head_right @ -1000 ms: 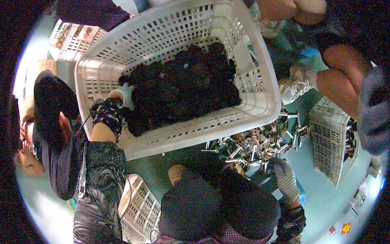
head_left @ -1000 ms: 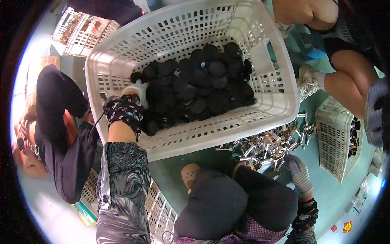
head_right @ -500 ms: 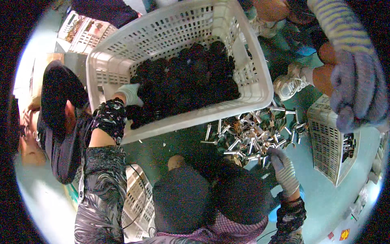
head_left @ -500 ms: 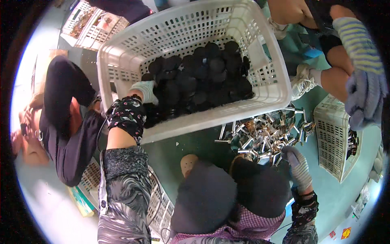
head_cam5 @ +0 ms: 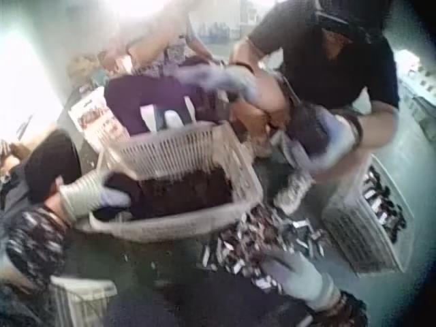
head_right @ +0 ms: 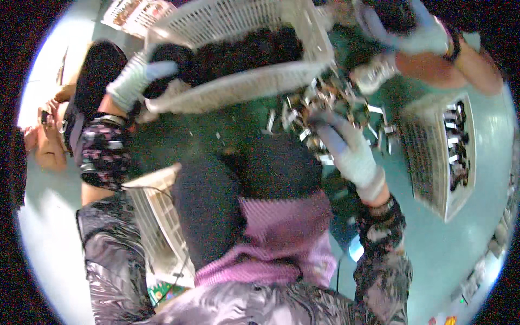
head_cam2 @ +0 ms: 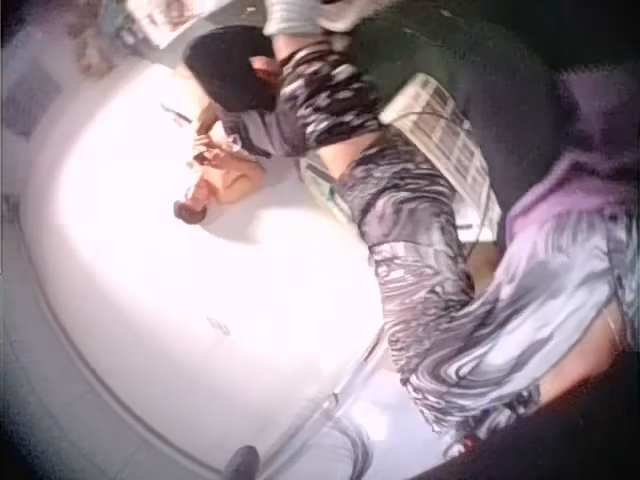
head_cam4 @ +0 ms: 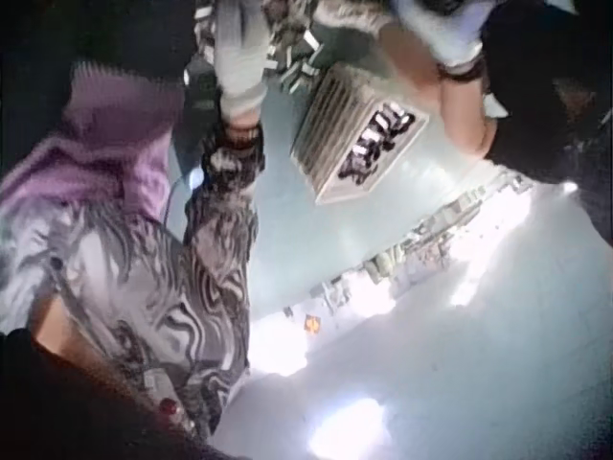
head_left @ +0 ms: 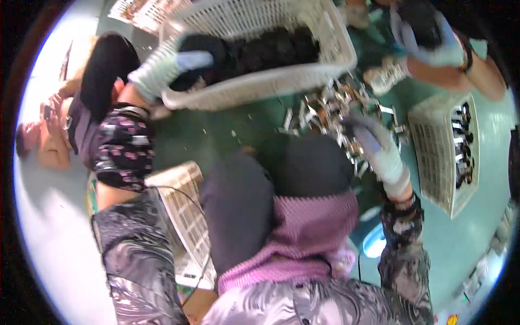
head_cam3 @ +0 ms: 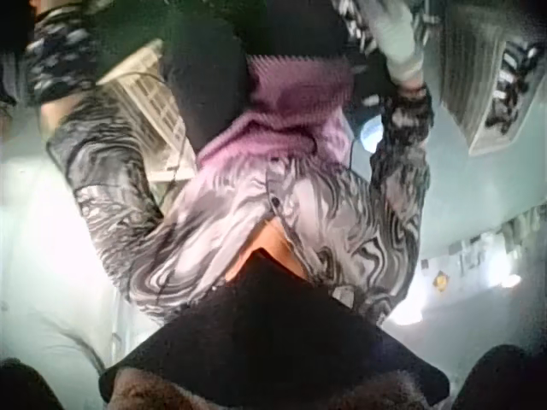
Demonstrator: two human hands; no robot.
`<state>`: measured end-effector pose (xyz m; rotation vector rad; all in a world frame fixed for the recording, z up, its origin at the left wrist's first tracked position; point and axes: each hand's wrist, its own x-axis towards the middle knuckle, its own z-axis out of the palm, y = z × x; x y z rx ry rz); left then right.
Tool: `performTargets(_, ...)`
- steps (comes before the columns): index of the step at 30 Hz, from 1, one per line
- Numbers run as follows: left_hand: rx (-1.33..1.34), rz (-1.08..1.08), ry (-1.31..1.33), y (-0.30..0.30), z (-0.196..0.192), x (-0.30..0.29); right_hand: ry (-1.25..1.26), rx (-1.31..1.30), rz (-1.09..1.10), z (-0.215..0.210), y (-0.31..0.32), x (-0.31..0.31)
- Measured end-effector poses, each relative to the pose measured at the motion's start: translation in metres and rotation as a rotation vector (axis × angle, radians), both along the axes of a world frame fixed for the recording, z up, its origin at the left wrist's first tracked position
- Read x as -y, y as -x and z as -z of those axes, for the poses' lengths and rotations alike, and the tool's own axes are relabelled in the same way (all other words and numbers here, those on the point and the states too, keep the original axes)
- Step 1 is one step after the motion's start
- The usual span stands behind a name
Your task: Assembling black circular plastic components onto metal brackets/hardware.
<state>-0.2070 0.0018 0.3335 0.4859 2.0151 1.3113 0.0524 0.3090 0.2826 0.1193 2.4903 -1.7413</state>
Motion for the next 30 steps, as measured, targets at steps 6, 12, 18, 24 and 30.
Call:
performTargets(6,-0.027,-0.005,-0.243,-0.107,-0.07,0.002,0.074,-0.189,0.017,-0.042,-0.037,0.044)
performTargets(12,0.1,0.308,-0.214,-0.2,-0.084,0.007,-0.722,-0.528,-0.206,-0.056,-0.087,0.087)
performTargets(18,0.246,0.197,-0.211,-0.253,-0.086,0.034,-1.094,-0.556,-0.467,-0.054,-0.064,0.138)
performTargets(24,-0.036,0.418,-0.073,-0.303,-0.121,0.036,-0.789,-0.913,-0.246,-0.104,-0.031,0.165)
performTargets(30,-0.428,0.552,0.347,-0.342,-0.075,0.021,-0.898,-0.638,-0.476,-0.096,-0.007,0.183)
